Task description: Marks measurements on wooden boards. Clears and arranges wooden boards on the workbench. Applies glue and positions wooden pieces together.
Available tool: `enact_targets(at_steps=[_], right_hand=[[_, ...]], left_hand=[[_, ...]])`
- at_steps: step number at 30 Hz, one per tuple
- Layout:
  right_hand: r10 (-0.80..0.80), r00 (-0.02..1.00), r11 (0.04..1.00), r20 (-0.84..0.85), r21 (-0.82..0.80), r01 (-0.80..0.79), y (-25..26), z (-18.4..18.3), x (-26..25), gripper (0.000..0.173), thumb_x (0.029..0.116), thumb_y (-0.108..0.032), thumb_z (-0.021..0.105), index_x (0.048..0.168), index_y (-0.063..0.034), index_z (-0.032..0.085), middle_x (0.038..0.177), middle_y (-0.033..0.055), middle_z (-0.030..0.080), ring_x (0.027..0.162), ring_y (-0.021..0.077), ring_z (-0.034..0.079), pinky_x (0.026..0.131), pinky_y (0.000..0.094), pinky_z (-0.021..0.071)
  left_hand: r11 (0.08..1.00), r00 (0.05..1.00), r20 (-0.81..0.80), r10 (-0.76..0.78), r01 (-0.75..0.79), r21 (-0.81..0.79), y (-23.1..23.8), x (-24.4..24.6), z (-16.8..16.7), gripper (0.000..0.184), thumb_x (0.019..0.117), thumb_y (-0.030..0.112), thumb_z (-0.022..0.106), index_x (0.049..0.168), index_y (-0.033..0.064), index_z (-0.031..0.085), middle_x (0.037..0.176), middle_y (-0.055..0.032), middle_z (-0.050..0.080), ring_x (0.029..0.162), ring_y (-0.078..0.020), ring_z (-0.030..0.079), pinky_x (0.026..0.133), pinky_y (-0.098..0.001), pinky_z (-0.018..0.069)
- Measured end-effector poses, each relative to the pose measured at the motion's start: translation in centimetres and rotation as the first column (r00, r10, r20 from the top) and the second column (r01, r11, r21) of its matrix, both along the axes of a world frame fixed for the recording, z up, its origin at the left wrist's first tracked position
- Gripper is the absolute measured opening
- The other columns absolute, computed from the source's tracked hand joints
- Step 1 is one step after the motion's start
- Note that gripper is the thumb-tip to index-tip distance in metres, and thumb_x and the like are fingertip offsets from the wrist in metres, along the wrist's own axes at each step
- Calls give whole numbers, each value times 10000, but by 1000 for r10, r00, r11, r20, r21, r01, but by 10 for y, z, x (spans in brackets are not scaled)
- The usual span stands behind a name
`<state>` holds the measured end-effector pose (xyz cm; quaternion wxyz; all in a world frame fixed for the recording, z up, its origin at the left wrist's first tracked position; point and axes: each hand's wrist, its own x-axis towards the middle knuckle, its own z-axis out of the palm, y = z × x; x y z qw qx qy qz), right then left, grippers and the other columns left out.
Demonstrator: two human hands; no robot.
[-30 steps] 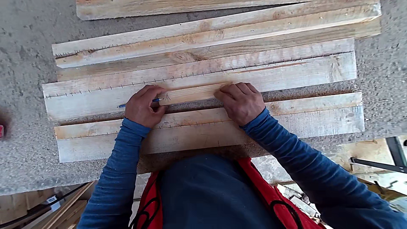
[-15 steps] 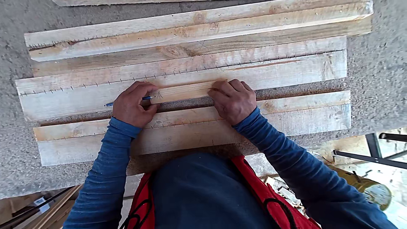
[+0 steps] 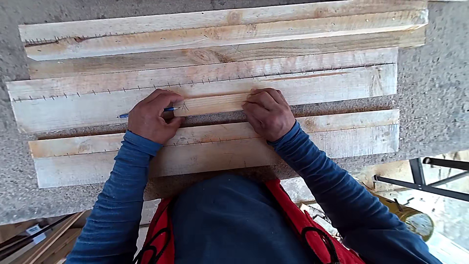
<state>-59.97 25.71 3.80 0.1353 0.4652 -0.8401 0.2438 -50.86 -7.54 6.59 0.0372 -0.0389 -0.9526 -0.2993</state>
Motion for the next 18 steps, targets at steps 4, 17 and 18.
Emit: enact_targets(at_steps=[4, 17, 18], right_hand=[[7, 1000, 1000, -6, 3, -7, 0, -1, -1, 164, 994, -164, 645, 1056, -77, 769, 1089, 130, 730, 1168, 325, 653, 1039, 450, 516], [-111, 992, 980, -57, 157, 118, -16, 13, 16, 183, 1028, -103, 556, 1108, -88, 719, 1218, 97, 711, 1081, 291, 688, 927, 420, 562], [-93, 993, 975, -79, 193, 107, -16, 15, 16, 229, 1024, -81, 546, 1181, -133, 704, 1275, 80, 694, 1084, 290, 686, 911, 422, 563]], left_hand=[[1000, 1000, -7, -1, 1, 3, 0, 0, -1, 418, 809, 190, 787, 1216, 123, 717, 1270, -95, 688, 1101, -267, 691, 889, -518, 580], [1000, 1000, -18, 4, -5, -5, 2, 0, -1, 410, 810, 190, 784, 1209, 123, 721, 1271, -86, 690, 1141, -238, 683, 936, -487, 580], [1000, 1000, -15, 5, -5, -7, 2, 0, -1, 410, 810, 193, 788, 1208, 124, 720, 1270, -85, 690, 1141, -235, 683, 936, -484, 581]])
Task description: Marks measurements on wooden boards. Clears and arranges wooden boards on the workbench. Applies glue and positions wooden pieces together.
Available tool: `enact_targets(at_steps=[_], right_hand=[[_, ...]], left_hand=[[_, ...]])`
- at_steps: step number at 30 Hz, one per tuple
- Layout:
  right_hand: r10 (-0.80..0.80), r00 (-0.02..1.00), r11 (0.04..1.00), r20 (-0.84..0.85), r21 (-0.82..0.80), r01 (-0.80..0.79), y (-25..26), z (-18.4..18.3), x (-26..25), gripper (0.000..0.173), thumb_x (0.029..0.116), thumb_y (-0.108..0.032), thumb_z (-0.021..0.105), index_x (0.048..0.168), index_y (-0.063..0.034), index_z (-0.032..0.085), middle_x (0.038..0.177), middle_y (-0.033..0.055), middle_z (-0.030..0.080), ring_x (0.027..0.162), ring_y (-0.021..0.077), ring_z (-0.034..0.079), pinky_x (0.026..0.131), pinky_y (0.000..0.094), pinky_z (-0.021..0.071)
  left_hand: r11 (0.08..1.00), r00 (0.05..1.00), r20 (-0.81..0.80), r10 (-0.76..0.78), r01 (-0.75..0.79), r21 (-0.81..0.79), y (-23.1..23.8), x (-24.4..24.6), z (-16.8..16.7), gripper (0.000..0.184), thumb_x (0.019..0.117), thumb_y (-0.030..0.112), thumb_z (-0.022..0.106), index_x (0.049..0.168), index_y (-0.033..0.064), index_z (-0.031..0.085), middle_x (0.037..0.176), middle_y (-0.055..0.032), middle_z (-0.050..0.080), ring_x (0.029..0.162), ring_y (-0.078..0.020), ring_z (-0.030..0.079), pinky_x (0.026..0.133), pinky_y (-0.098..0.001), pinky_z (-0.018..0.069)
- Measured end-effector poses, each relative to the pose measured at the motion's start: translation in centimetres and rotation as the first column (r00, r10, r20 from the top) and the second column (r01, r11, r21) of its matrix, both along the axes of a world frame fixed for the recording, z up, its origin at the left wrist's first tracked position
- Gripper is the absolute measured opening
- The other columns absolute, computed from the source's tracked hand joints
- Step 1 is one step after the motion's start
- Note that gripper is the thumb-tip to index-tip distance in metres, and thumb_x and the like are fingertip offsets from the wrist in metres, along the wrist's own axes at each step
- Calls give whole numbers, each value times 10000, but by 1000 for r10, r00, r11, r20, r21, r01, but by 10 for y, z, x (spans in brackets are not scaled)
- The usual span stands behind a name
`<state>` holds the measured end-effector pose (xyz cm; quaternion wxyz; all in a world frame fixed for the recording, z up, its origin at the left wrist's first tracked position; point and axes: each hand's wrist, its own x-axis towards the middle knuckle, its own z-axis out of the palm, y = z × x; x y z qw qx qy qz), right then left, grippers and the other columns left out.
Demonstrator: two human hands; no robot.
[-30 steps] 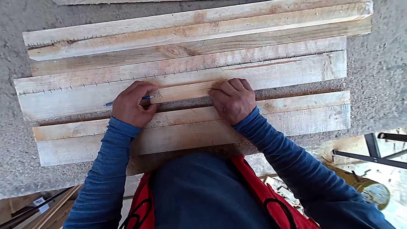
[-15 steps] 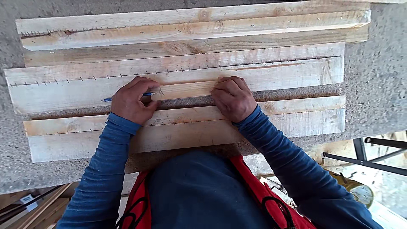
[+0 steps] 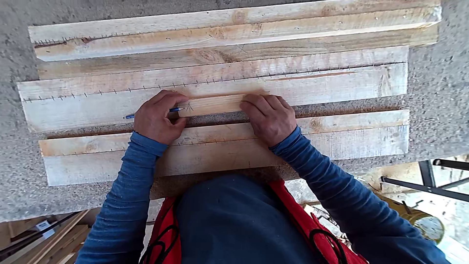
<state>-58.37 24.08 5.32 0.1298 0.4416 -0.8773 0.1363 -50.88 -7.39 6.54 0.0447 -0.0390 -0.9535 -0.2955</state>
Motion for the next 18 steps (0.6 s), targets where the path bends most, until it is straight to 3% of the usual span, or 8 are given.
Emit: enact_targets(at_steps=[2, 4, 9, 13, 14, 16, 18], right_hand=[[50, 998, 996, -24, 71, -48, 1, 2, -1, 388, 1000, -42, 544, 1314, -225, 678, 1404, 47, 637, 1074, 299, 672, 876, 439, 548], [81, 996, 990, -30, 115, -77, 2, 3, -2, 451, 992, -26, 537, 1356, -259, 664, 1451, 12, 611, 1090, 298, 663, 898, 446, 535], [104, 995, 987, -4, 125, -103, 0, 5, -2, 420, 1002, -19, 517, 1352, -197, 665, 1415, 33, 640, 1104, 292, 658, 938, 463, 504], [95, 995, 989, 1, 113, -95, -3, 5, -1, 408, 989, -18, 521, 1334, -169, 677, 1376, 63, 664, 1152, 295, 657, 969, 473, 508], [89, 996, 990, 1, 111, -89, -3, 5, -1, 404, 992, -20, 519, 1331, -169, 679, 1373, 62, 666, 1146, 292, 660, 967, 471, 512], [71, 997, 992, 3, 105, -71, -4, 5, 1, 382, 1008, -41, 509, 1323, -170, 683, 1369, 61, 668, 1116, 285, 668, 967, 470, 514], [52, 999, 995, 7, 90, -52, -4, 4, 3, 370, 1011, -60, 509, 1312, -178, 689, 1369, 52, 669, 1107, 272, 670, 980, 464, 510]], left_hand=[[1000, 1000, 4, 2, -2, -5, -1, -1, 0, 417, 805, 196, 798, 1209, 128, 722, 1267, -79, 692, 1134, -231, 684, 930, -483, 581], [1000, 1000, 7, 1, -1, 0, -1, -1, 0, 419, 800, 188, 801, 1206, 128, 721, 1270, -76, 692, 1154, -227, 679, 949, -478, 580], [1000, 1000, 5, -7, 7, -15, 1, 0, -1, 423, 812, 189, 784, 1222, 120, 709, 1278, -87, 684, 1142, -238, 680, 924, -478, 586], [994, 996, 34, -86, 88, -65, -2, 1, 8, 475, 861, 240, 779, 1289, 73, 660, 1371, -167, 606, 1225, -303, 626, 977, -508, 554], [994, 995, 35, -96, 97, -43, -5, 1, 19, 455, 902, 282, 751, 1287, 55, 664, 1391, -176, 572, 1215, -283, 618, 972, -467, 565], [995, 998, -43, -54, 57, 77, -11, 0, 47, 319, 1009, 298, 598, 1147, 39, 723, 1366, -146, 575, 1107, -197, 648, 880, -370, 602], [978, 990, -138, 0, 29, 206, -18, -9, 78, 343, 1066, 347, 485, 1062, 86, 708, 1311, -53, 580, 1122, -146, 605, 930, -357, 549]])
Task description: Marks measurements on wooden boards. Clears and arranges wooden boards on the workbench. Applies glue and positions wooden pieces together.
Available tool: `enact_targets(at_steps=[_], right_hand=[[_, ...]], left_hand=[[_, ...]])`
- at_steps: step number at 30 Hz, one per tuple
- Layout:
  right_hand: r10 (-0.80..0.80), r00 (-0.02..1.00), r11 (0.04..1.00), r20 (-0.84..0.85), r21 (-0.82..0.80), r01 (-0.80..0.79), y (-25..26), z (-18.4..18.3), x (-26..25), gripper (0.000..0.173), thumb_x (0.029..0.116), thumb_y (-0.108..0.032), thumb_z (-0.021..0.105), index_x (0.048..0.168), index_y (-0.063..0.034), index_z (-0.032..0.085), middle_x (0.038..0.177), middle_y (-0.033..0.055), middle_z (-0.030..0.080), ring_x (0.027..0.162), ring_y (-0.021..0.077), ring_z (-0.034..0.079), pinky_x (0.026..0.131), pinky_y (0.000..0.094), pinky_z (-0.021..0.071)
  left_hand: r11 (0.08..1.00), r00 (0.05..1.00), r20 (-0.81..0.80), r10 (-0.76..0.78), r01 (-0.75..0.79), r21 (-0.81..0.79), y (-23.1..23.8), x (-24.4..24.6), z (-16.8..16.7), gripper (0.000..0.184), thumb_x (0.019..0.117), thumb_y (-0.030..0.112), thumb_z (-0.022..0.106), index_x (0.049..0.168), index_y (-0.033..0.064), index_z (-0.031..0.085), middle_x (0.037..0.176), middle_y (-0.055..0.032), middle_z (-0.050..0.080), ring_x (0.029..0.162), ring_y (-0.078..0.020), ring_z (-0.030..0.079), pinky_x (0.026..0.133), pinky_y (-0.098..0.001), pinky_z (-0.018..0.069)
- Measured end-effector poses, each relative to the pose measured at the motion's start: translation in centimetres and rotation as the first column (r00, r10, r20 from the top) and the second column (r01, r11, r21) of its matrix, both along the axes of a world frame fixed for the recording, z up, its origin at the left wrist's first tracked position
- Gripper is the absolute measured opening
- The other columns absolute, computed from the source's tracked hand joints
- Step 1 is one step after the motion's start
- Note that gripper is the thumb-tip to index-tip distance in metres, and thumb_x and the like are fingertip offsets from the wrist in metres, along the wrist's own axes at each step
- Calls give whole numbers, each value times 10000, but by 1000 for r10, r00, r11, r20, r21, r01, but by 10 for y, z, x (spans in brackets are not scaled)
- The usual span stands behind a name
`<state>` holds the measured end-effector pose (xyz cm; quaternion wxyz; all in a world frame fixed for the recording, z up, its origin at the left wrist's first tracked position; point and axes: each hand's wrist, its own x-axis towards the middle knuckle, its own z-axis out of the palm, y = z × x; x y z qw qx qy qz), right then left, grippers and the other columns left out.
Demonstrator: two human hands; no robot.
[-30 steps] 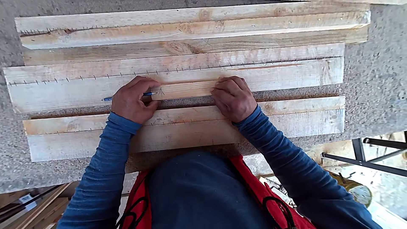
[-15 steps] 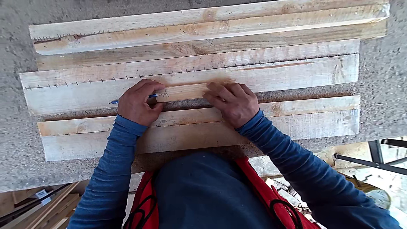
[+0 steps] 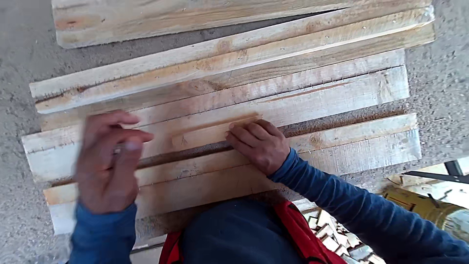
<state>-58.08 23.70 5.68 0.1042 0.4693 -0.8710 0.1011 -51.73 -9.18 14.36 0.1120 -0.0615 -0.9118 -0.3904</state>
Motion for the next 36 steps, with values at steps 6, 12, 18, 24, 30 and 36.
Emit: enact_targets(at_steps=[6, 12, 18, 24, 30, 36], right_hand=[[-19, 1000, 999, 20, -41, 20, 0, -4, 1, 347, 1015, -104, 526, 1300, -196, 701, 1373, 34, 670, 1122, 252, 666, 1010, 445, 500], [-35, 998, 997, 46, -63, 38, -1, -2, 1, 293, 1028, -113, 553, 1256, -190, 720, 1338, 30, 679, 1109, 229, 654, 1027, 432, 485], [-40, 998, 999, 44, -4, 40, 0, -1, 2, 310, 1022, -103, 575, 1279, -206, 715, 1366, -6, 677, 1154, 212, 668, 1049, 421, 495], [-56, 997, 998, 46, -28, 58, 0, 0, 2, 304, 1006, -106, 610, 1264, -218, 725, 1352, -40, 681, 1145, 186, 658, 1064, 402, 467], [-34, 987, 997, 157, -64, 44, 2, 4, -5, 317, 981, -112, 595, 1240, -246, 718, 1346, 27, 669, 1068, 256, 671, 949, 462, 526], [-54, 980, 996, 191, -54, 66, -1, 8, -10, 373, 970, -72, 551, 1223, -283, 727, 1390, 81, 641, 1020, 350, 638, 819, 528, 479]], left_hand=[[996, 998, 9, -60, 59, 67, 36, -63, 3, 386, 1089, 376, 472, 1089, 55, 687, 797, 29, 669, 635, -45, 615, 578, -274, 553], [889, 934, 46, -353, 319, 329, 111, -107, -42, 335, 1101, 221, 434, 1064, -2, 680, 767, 18, 683, 661, -63, 645, 599, -244, 580], [938, 915, 266, -302, 336, -90, 36, -92, 0, 346, 1094, 357, 417, 1076, 141, 686, 761, 87, 645, 614, -21, 615, 530, -253, 555], [992, 965, 262, -30, 60, -109, -46, -41, 13, 268, 1040, 389, 553, 1078, 164, 693, 816, 61, 693, 665, -71, 660, 590, -255, 568], [973, 982, 125, -140, 160, -169, 6, -23, -5, 300, 1048, 236, 536, 1258, 74, 676, 1191, -84, 718, 1062, -208, 705, 927, -434, 596], [942, 983, 99, -153, 175, -287, 41, 5, -72, 305, 973, 205, 677, 1247, 71, 683, 1343, -150, 662, 1271, -338, 615, 1085, -516, 486]])
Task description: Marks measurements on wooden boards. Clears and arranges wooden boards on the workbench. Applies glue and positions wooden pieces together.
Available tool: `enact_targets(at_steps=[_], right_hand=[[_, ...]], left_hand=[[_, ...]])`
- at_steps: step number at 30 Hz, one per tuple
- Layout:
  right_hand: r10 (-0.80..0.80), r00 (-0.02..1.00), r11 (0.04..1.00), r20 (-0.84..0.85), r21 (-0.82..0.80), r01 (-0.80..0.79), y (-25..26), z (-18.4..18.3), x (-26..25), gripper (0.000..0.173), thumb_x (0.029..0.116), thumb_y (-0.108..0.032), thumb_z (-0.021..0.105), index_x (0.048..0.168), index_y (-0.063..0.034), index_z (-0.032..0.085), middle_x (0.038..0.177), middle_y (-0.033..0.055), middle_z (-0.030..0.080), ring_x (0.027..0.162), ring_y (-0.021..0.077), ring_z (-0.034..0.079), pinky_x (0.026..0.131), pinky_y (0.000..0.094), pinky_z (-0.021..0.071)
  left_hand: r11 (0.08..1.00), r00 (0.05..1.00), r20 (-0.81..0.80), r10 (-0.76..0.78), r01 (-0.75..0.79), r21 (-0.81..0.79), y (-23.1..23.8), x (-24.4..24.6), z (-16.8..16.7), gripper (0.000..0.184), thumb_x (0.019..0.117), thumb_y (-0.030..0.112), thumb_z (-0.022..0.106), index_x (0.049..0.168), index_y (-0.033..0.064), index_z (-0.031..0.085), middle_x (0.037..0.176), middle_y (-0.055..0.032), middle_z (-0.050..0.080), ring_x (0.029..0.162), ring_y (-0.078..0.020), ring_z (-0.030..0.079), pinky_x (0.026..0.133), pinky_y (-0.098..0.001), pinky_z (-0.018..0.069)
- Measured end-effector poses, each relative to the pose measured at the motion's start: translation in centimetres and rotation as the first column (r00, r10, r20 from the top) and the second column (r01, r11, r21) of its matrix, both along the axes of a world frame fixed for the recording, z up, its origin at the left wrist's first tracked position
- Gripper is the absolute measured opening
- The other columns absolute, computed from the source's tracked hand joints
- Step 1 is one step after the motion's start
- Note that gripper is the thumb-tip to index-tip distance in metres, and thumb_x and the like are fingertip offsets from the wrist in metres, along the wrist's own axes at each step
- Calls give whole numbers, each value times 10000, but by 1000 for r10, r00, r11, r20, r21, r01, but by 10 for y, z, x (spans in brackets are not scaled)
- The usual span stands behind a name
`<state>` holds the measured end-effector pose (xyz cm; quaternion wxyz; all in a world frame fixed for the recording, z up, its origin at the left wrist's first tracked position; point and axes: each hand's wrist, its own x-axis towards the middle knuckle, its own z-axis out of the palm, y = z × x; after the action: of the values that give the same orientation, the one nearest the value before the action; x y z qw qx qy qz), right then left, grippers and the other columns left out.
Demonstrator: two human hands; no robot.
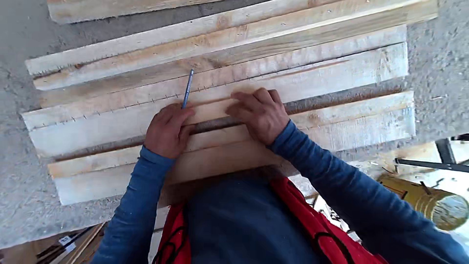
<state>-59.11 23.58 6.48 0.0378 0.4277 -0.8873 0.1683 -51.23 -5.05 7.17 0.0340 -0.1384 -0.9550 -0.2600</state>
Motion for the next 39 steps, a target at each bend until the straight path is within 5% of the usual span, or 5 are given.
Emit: enact_targets(at_steps=[6, 11, 19, 25, 39], right_hand=[[74, 997, 976, 17, -205, -69, 35, 23, 66, 255, 942, -228, 623, 1151, -175, 760, 1310, 14, 700, 1205, 286, 606, 984, 523, 453], [84, 989, 953, 119, -300, -45, 76, -25, 121, 205, 994, -191, 614, 1127, -145, 762, 1338, 48, 685, 1285, 265, 606, 1072, 496, 496], [146, 989, 887, 1, -442, -130, 96, -51, 129, 208, 1000, -103, 612, 1148, -50, 750, 1356, 159, 661, 1319, 320, 588, 1134, 446, 477], [-75, 991, 942, -107, -332, 35, 88, -49, 153, 303, 988, -68, 553, 1181, -159, 767, 1355, 75, 685, 1351, 308, 567, 1180, 547, 399], [-128, 984, 920, -122, -385, 72, 81, -46, 155, 239, 960, -35, 632, 1137, -92, 782, 1231, 109, 726, 1210, 284, 651, 1065, 431, 528]], left_hand=[[997, 999, -24, 23, -21, 79, 10, 90, 29, 349, 951, 243, 693, 1256, 74, 701, 1344, -116, 667, 1222, -271, 641, 1050, -463, 525], [992, 989, -119, 89, -77, 101, 30, 156, -24, 306, 940, 256, 720, 1221, 133, 723, 1343, -102, 671, 1264, -269, 619, 1068, -495, 497], [995, 975, -209, 76, -59, 86, 34, 153, -37, 275, 950, 264, 707, 1195, 142, 741, 1355, -45, 676, 1269, -244, 607, 1074, -470, 459], [990, 972, -234, 33, 1, 143, 24, 154, -44, 305, 937, 298, 713, 1205, 157, 745, 1329, -47, 689, 1253, -256, 611, 1080, -482, 454], [978, 978, -202, 44, 0, 210, 21, 148, -41, 360, 900, 310, 768, 1191, 100, 735, 1258, -123, 695, 1201, -345, 621, 1056, -546, 472]])
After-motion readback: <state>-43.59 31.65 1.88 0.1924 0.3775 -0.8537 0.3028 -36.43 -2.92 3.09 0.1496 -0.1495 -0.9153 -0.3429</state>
